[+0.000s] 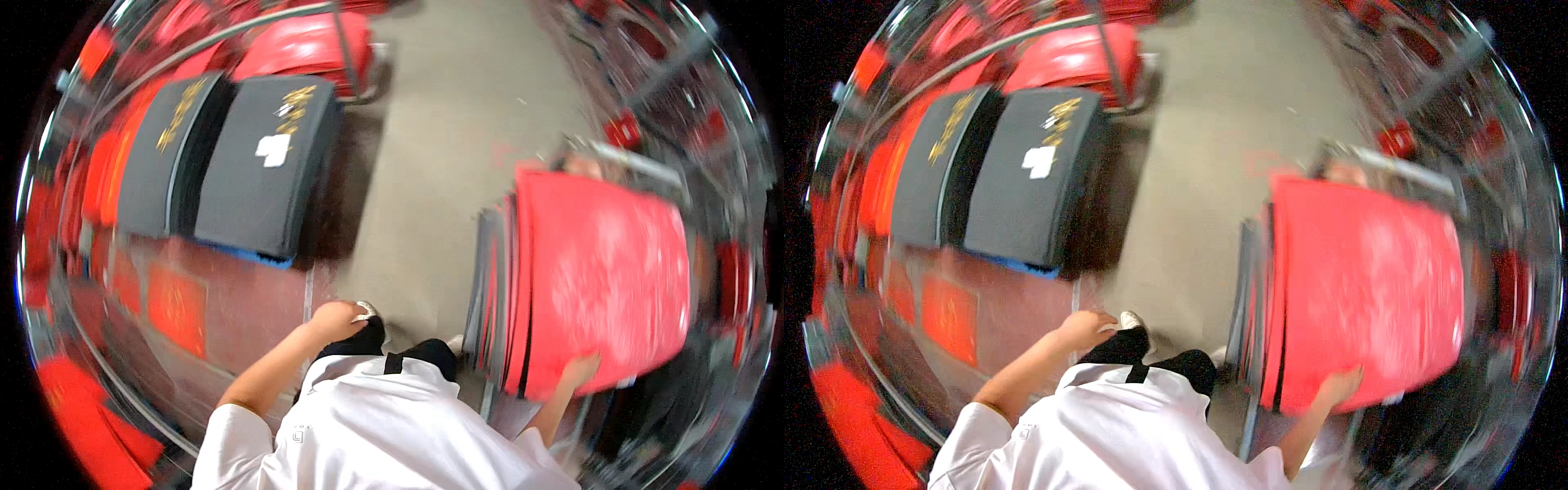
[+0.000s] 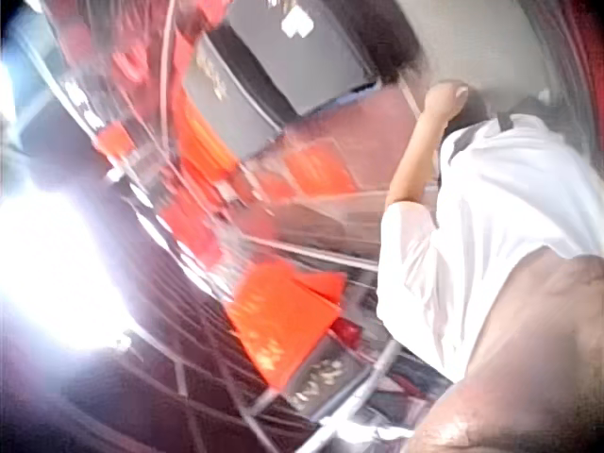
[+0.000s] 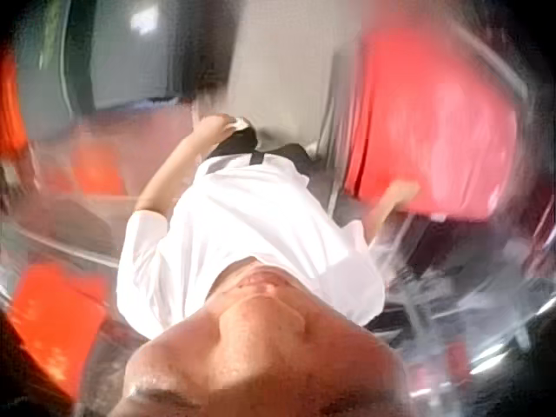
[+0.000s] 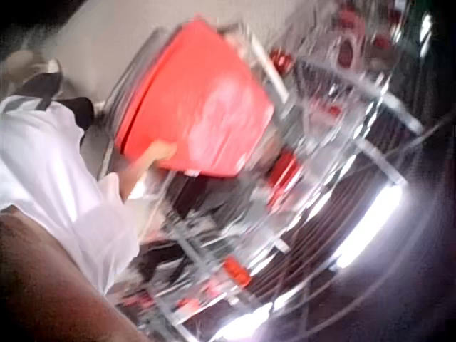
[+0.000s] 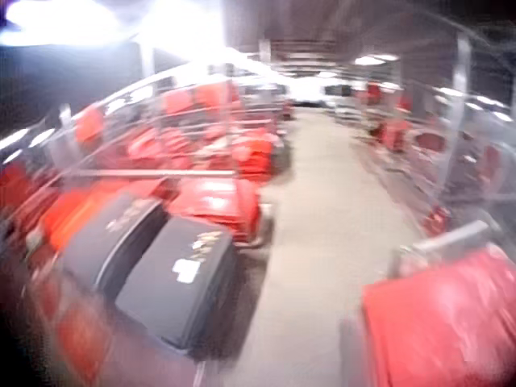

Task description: The person sorts various floor mats by moving them between stacks and placing labels on them while walking through a warehouse.

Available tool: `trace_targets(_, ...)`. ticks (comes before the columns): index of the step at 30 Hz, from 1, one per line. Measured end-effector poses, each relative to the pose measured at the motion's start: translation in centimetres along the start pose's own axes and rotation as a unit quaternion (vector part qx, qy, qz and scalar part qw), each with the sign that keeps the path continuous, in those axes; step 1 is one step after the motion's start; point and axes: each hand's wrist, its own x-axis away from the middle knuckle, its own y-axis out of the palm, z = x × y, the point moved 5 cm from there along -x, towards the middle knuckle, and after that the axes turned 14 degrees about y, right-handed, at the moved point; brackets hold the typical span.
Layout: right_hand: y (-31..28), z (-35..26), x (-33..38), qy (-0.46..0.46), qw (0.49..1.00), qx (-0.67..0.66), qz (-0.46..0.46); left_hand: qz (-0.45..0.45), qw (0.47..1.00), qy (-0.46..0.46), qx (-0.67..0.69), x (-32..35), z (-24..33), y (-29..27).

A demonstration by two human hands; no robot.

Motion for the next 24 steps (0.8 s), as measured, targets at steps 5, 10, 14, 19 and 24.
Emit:
trace_targets(5, -2.4, -21.4, 4.8, -0.124, 0.95, -0.231, -0.17, 0.101, 0.982, -0.141, 0.076, 6.8, -9.3, -0.5)
trace_targets(10, 2.7, -46.8, 14.5, -0.202, 0.765, -0.409, -0.455, 0.215, 0.957, -0.141, 0.133, 6.3, -15.9, -4.5)
trace_targets(14, 6.7, -65.4, 22.7, -0.273, 0.665, -0.357, -0.596, 0.305, 0.912, -0.174, 0.211, 2.8, -24.7, -8.1)
trace_targets(19, 12.8, -85.8, 36.2, -0.546, 0.617, -0.243, -0.512, 0.391, 0.855, -0.259, 0.223, -2.6, -39.0, -11.9)
trace_targets(24, 16.6, -100.9, 51.1, -0.776, 0.475, -0.11, -0.401, 0.357, 0.854, -0.346, 0.151, -9.2, -52.7, -16.7)
